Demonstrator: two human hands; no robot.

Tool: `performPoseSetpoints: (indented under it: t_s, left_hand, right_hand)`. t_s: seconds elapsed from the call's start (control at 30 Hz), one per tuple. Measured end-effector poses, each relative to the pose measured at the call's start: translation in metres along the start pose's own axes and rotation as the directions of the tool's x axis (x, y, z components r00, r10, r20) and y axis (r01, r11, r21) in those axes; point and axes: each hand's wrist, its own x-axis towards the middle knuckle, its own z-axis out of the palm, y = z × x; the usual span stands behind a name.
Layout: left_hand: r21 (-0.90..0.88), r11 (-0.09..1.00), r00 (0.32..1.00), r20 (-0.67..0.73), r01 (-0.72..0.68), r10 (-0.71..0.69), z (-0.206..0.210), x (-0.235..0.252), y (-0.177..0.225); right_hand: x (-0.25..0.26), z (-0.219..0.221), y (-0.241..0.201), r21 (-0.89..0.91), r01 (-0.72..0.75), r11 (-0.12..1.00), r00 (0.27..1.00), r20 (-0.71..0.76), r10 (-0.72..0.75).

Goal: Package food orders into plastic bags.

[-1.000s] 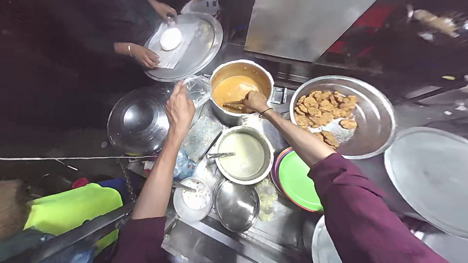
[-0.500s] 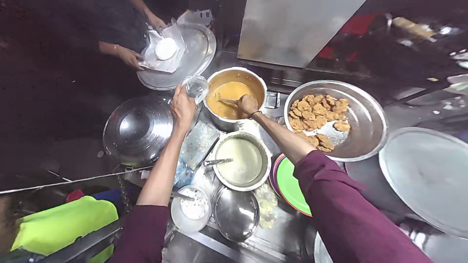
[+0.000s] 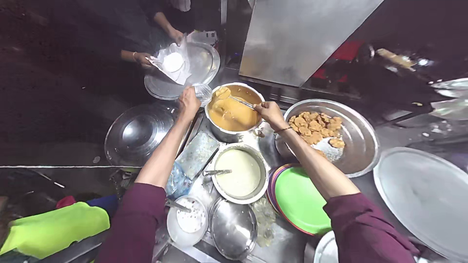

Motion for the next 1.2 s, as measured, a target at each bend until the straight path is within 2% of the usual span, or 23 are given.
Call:
performPoseSetpoints:
  t_s: [0.17, 0.33, 0.4, 0.43, 0.5, 0.53, 0.57, 0.6, 0.63, 0.7, 0.77, 0.8, 0.83, 0.9, 1.0, 1.07, 1.13, 1.2]
  left_hand:
    - [0.002, 1.0, 0.996, 0.084, -0.024, 0.024, 0.008, 0.006, 0.02]
    - [-0.239, 0.966, 0.977, 0.21, 0.095, -0.044, 0.022, 0.011, 0.047]
    - [-0.368, 0.921, 0.972, 0.232, 0.129, -0.043, 0.029, 0.014, 0.058]
    - [-0.443, 0.886, 0.973, 0.228, 0.139, -0.038, 0.032, 0.014, 0.063]
    - [-0.572, 0.805, 0.974, 0.222, 0.16, -0.036, 0.035, 0.014, 0.069]
    - [-0.616, 0.768, 0.972, 0.231, 0.176, -0.037, 0.035, 0.014, 0.072]
    - [-0.638, 0.745, 0.97, 0.241, 0.192, -0.043, 0.034, 0.013, 0.074]
    - [-0.646, 0.734, 0.966, 0.254, 0.209, -0.051, 0.032, 0.011, 0.074]
    - [-0.654, 0.723, 0.963, 0.264, 0.222, -0.056, 0.029, 0.008, 0.073]
    - [-0.678, 0.698, 0.962, 0.266, 0.231, -0.06, 0.022, 0.007, 0.068]
    - [-0.666, 0.707, 0.965, 0.247, 0.236, -0.09, 0.016, 0.007, 0.062]
    - [-0.659, 0.714, 0.967, 0.229, 0.236, -0.109, 0.015, 0.006, 0.058]
    - [-0.648, 0.726, 0.971, 0.21, 0.229, -0.119, 0.014, 0.006, 0.054]
    - [-0.607, 0.769, 0.977, 0.177, 0.203, -0.118, 0.014, 0.009, 0.044]
    - [-0.567, 0.8, 0.978, 0.169, 0.198, -0.122, 0.013, 0.011, 0.034]
    - [-0.577, 0.793, 0.978, 0.175, 0.196, -0.115, 0.01, 0.01, 0.028]
    - [-0.585, 0.787, 0.978, 0.178, 0.195, -0.109, 0.005, 0.007, 0.023]
    - [-0.582, 0.793, 0.98, 0.173, 0.181, -0.097, 0.003, 0.004, 0.018]
  right_hand:
    - [0.008, -0.047, -0.024, -0.031, 0.041, 0.999, 0.999, -0.012, -0.041]
    - [-0.014, -0.073, -0.06, -0.262, 0.1, 0.96, 0.994, -0.026, -0.11]
    - [-0.038, -0.066, -0.073, -0.422, 0.178, 0.889, 0.971, -0.069, -0.228]
    - [-0.054, -0.058, -0.073, -0.518, 0.261, 0.815, 0.93, -0.09, -0.356]
    - [-0.068, -0.043, -0.059, -0.729, 0.407, 0.55, 0.764, -0.059, -0.643]
    - [-0.069, -0.039, -0.052, -0.77, 0.433, 0.468, 0.709, -0.03, -0.705]
    - [-0.068, -0.037, -0.045, -0.773, 0.44, 0.457, 0.685, -0.039, -0.727]
    - [-0.066, -0.038, -0.039, -0.735, 0.442, 0.514, 0.692, -0.085, -0.717]
    - [-0.06, -0.04, -0.035, -0.659, 0.415, 0.627, 0.747, -0.146, -0.648]
    - [-0.033, -0.048, -0.027, -0.375, 0.258, 0.891, 0.909, -0.218, -0.355]
    - [-0.006, -0.05, -0.009, -0.067, 0.089, 0.994, 0.981, -0.167, -0.099]
    - [0.005, -0.045, 0.0, -0.034, 0.027, 0.999, 0.989, -0.142, -0.032]
    - [0.014, -0.036, 0.006, -0.103, -0.009, 0.995, 0.991, -0.132, -0.005]
    - [0.025, -0.007, 0.003, -0.366, -0.011, 0.931, 0.991, -0.129, -0.039]
    - [0.035, 0.048, -0.001, -0.668, 0.153, 0.728, 0.974, -0.021, -0.225]
    - [0.047, 0.077, 0.001, -0.736, 0.264, 0.624, 0.95, 0.086, -0.301]
    - [0.053, 0.094, -0.006, -0.718, 0.254, 0.648, 0.964, 0.133, -0.231]
    - [0.054, 0.101, -0.014, -0.636, 0.131, 0.76, 0.991, 0.099, -0.088]
